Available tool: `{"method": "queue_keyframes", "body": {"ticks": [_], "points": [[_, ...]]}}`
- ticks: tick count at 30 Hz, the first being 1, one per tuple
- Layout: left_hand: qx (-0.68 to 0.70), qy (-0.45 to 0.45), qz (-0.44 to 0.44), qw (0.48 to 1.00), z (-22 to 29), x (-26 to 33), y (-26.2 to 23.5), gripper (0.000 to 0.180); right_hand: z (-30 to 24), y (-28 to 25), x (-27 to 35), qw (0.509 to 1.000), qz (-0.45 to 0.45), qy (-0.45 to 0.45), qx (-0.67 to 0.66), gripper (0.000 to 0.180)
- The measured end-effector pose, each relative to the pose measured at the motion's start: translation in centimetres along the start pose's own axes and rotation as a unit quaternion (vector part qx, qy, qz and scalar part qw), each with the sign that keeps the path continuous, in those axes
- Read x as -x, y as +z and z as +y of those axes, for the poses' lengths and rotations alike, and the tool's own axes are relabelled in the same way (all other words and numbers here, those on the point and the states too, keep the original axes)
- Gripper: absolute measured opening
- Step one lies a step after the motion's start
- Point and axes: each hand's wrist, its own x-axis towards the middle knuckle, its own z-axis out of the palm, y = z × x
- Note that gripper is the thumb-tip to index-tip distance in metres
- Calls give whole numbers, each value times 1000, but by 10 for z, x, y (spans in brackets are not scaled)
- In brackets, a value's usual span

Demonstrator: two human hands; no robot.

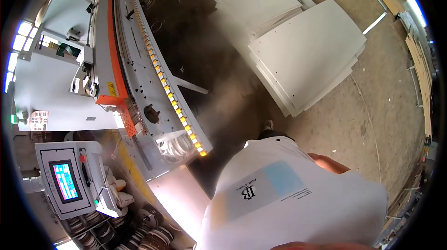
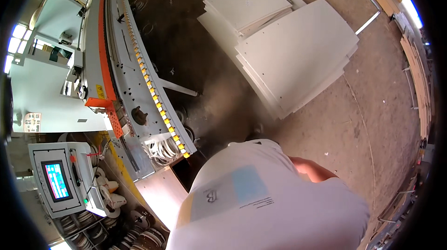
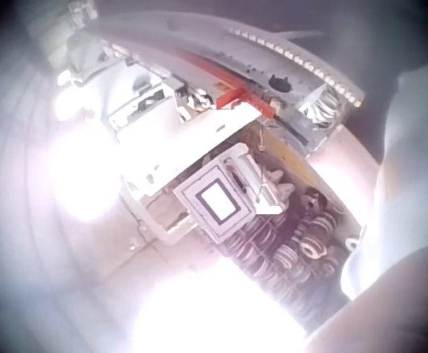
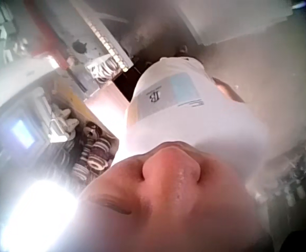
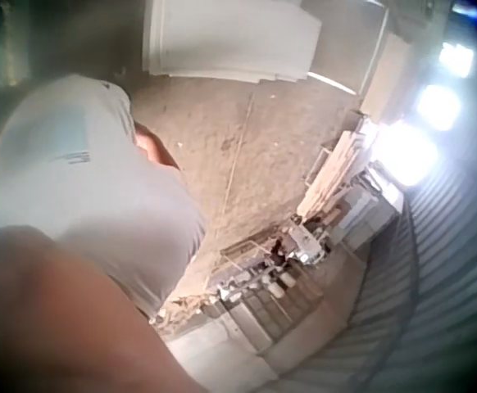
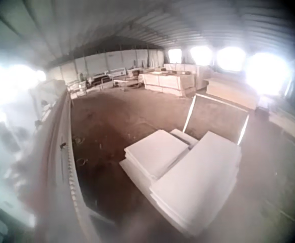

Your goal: The person picks up wood panels from a stack, places them onto a work surface, and uses an air nozzle to blow dust off the panels and the machinery components.

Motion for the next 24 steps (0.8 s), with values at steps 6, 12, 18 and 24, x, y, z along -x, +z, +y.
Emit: {"method": "queue_keyframes", "body": {"ticks": [6, 12, 18, 24], "points": [[-38, -33, 0, 999, 13, 2, 12, 29, 63, -38, -42, 1000, -1, -4, -23, 43], [-68, -37, -41, 996, 43, -14, 45, 29, 65, -59, -62, 998, 3, -14, -61, 47], [-75, -34, -96, 992, 69, -29, 86, 29, -23, -80, 53, 981, -54, 21, -184, 56], [-70, -39, -145, 986, 80, -31, 119, 29, -23, -96, 52, 948, -128, 60, -285, 59]]}}
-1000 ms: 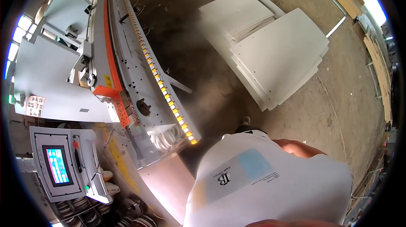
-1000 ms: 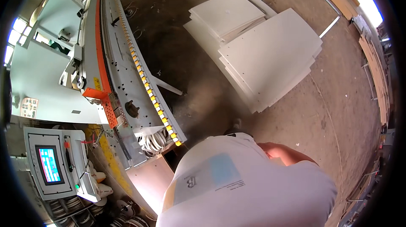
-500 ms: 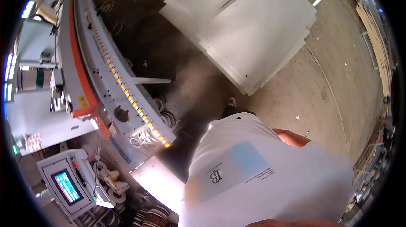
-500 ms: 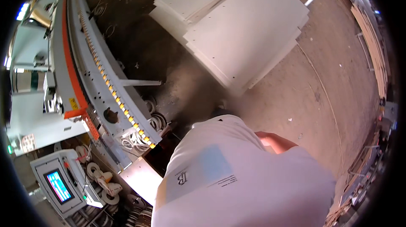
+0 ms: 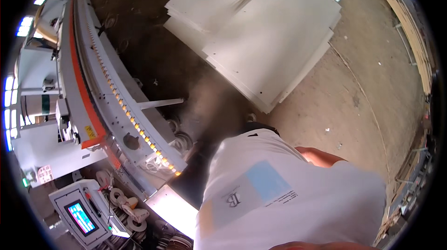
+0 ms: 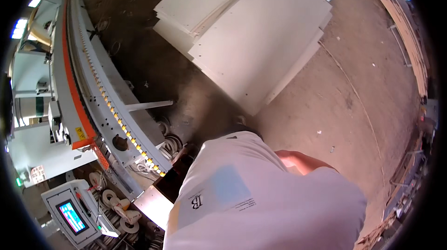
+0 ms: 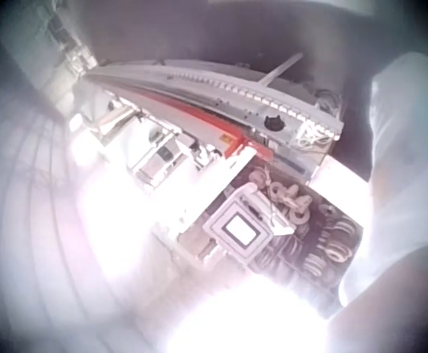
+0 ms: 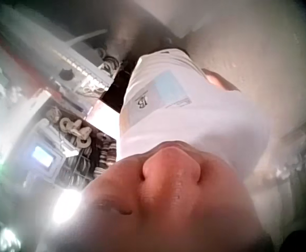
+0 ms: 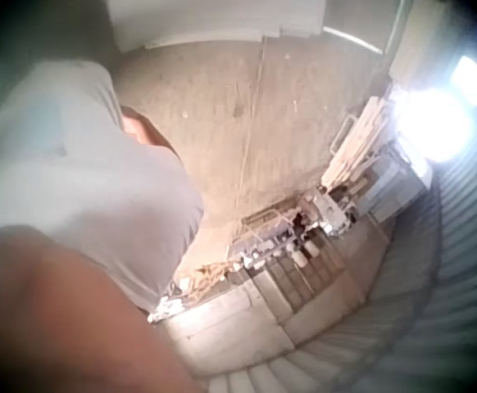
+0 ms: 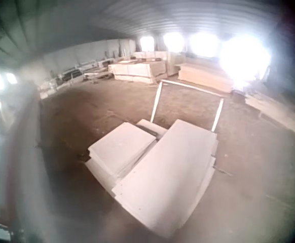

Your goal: The person picks up wood panels from a stack, places them onto a work surface, and uses an air nozzle to blow dust off the panels and the machinery components.

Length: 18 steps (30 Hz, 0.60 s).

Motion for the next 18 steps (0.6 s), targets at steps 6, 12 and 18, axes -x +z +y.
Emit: {"method": "queue_keyframes", "body": {"ticks": [6, 12, 18], "points": [[16, -19, -37, 999, 4, 2, 17, 29, -18, -19, -33, 991, 14, -31, 129, 61], [31, -51, -74, 995, -3, -16, 24, 29, -22, -70, -118, 930, 50, -55, 359, 39], [28, -66, -122, 990, 8, -101, 27, 29, -119, -65, -116, 734, 94, -145, 656, 35]]}}
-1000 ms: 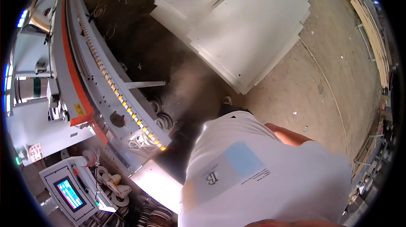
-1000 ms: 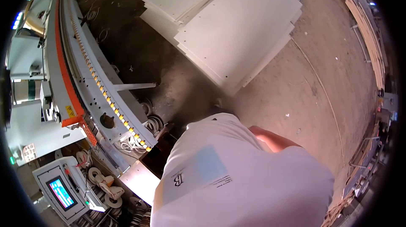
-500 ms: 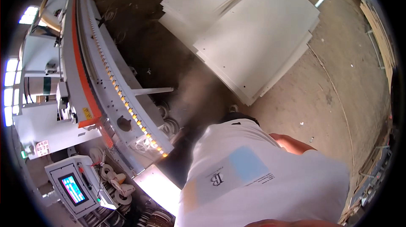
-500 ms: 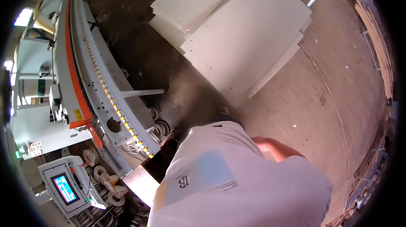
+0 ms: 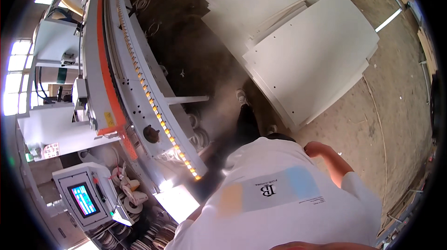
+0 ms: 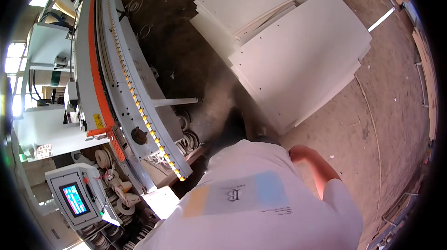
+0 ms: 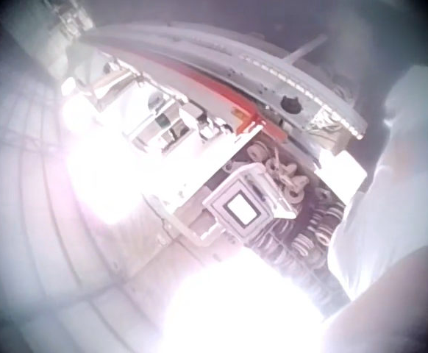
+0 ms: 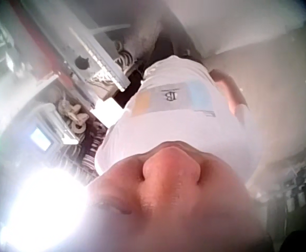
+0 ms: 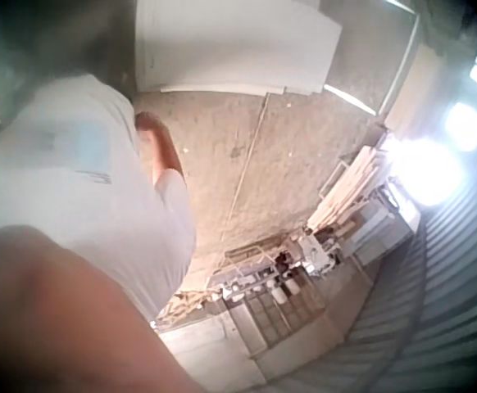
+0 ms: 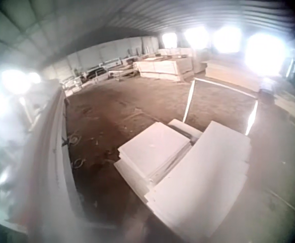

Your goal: The person picks up wood panels from a stack, places them onto a work surface, and uses an air nozzle to blow dust off the panels and the machinery components.

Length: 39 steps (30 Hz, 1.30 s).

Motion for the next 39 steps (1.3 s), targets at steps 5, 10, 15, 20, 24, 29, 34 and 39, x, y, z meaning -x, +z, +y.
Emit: {"method": "queue_keyframes", "body": {"ticks": [5, 10, 15, 20, 24, 29, 34, 39], "points": [[1, 21, 4, 1000, 94, -107, -33, 29, -16, -95, -52, 988, 127, 70, -54, 50], [-145, 321, -79, 933, 231, -231, -82, 26, -6, -144, -132, 915, 242, 255, -199, 79], [-8, 191, -210, 959, 314, -284, -88, 21, 17, -204, -202, 873, 255, 308, -279, 114], [-77, 131, -207, 967, 347, -310, -65, 22, -44, -251, -237, 851, 211, 354, -324, 136], [-126, 194, -201, 952, 362, -320, -42, 24, -44, -254, -238, 881, 169, 346, -277, 144], [-115, 153, -212, 958, 380, -305, 3, 37, -30, -268, -225, 867, 165, 350, -315, 142], [-94, 102, -207, 968, 439, -276, 22, 32, -19, -299, -213, 875, 146, 363, -286, 146], [-27, 146, -196, 969, 447, -306, 30, 31, 13, -306, -209, 862, 190, 377, -280, 145]]}}
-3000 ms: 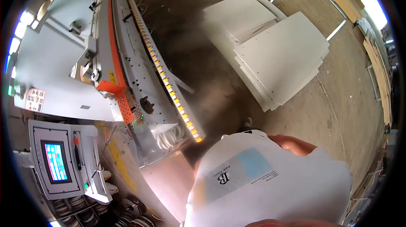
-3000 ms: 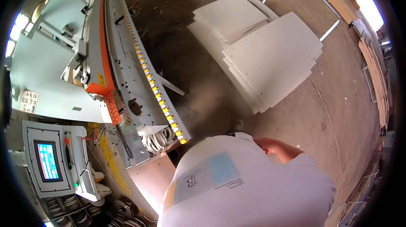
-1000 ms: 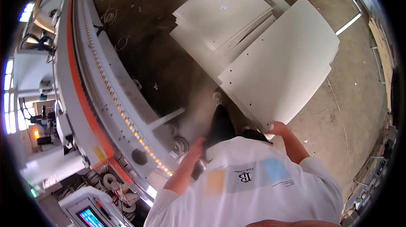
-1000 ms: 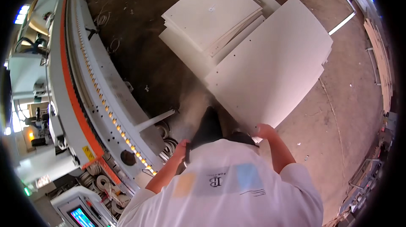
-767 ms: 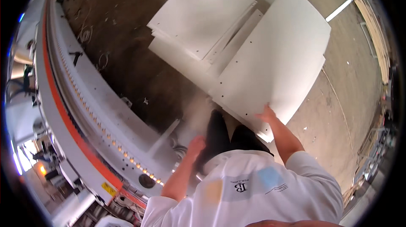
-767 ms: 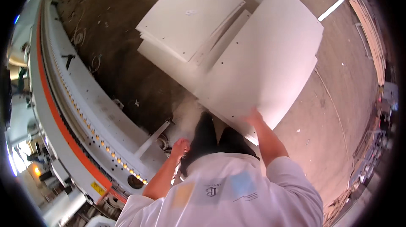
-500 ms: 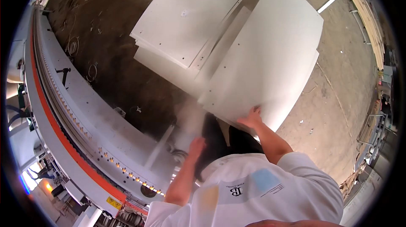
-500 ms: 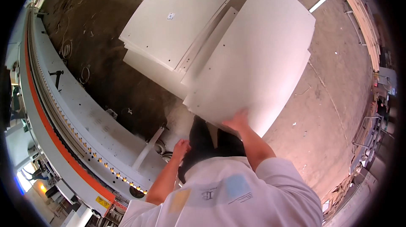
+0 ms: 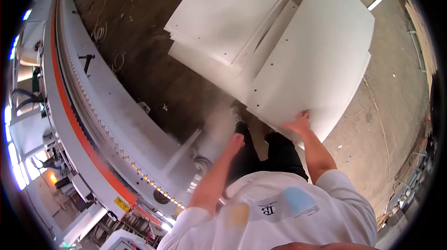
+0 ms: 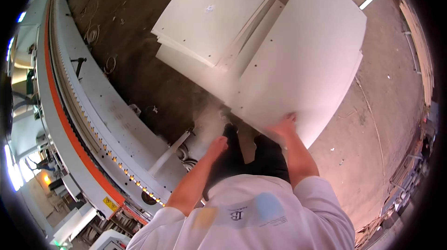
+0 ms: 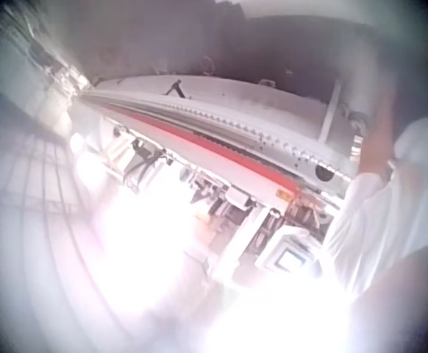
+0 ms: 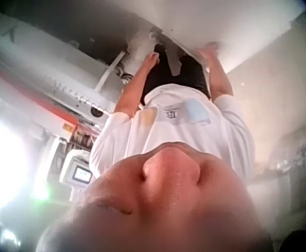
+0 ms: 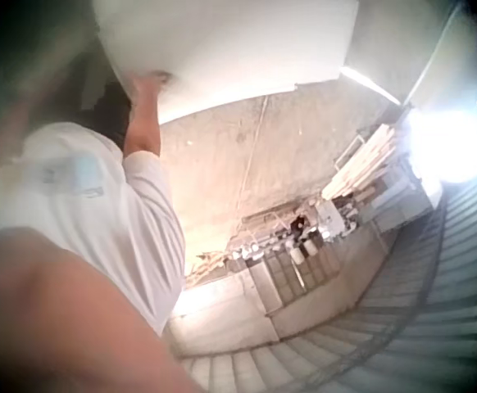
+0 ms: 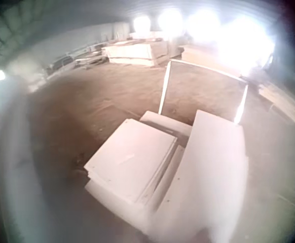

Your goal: The person picks up wood panels from a stack, places them onto a work surface, and uses an air nozzle to blow dust off the panels and the machinery components.

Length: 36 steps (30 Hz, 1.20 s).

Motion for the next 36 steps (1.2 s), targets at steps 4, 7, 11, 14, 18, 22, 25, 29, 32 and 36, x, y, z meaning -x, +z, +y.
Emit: {"method": "queue_keyframes", "body": {"ticks": [4, 7, 11, 14, 18, 22, 25, 29, 32, 36], "points": [[65, 6, -106, 992, -102, -125, -45, 29, 8, -16, 0, 999, 33, 1, -1, 140], [-374, 165, -24, 912, -156, -247, -102, 26, 29, -20, -20, 998, 50, -31, 15, 136], [-471, 142, 18, 870, -170, -379, -191, 26, 24, -54, -66, 992, 78, -68, 69, 130], [-118, 43, 178, 976, -68, -414, -198, 27, 27, -53, -65, 993, 91, -31, 68, 127], [168, -14, 192, 967, 24, -438, -203, 29, 36, -57, -70, 992, 111, -26, 61, 126], [385, -72, 154, 907, 36, -444, -185, 39, 48, -59, -90, 987, 140, -38, 68, 126], [393, -6, 143, 908, 35, -432, -164, 33, 36, -58, -82, 986, 161, -28, 23, 124], [432, 45, 135, 891, 15, -447, -162, 31, 39, -64, -97, 979, 182, -42, 85, 125], [415, 51, 133, 899, 14, -442, -168, 29, 26, -65, -92, 982, 173, -53, 61, 127], [385, 43, 125, 914, 15, -426, -157, 27, 44, -61, -88, 981, 178, -57, 54, 128]]}}
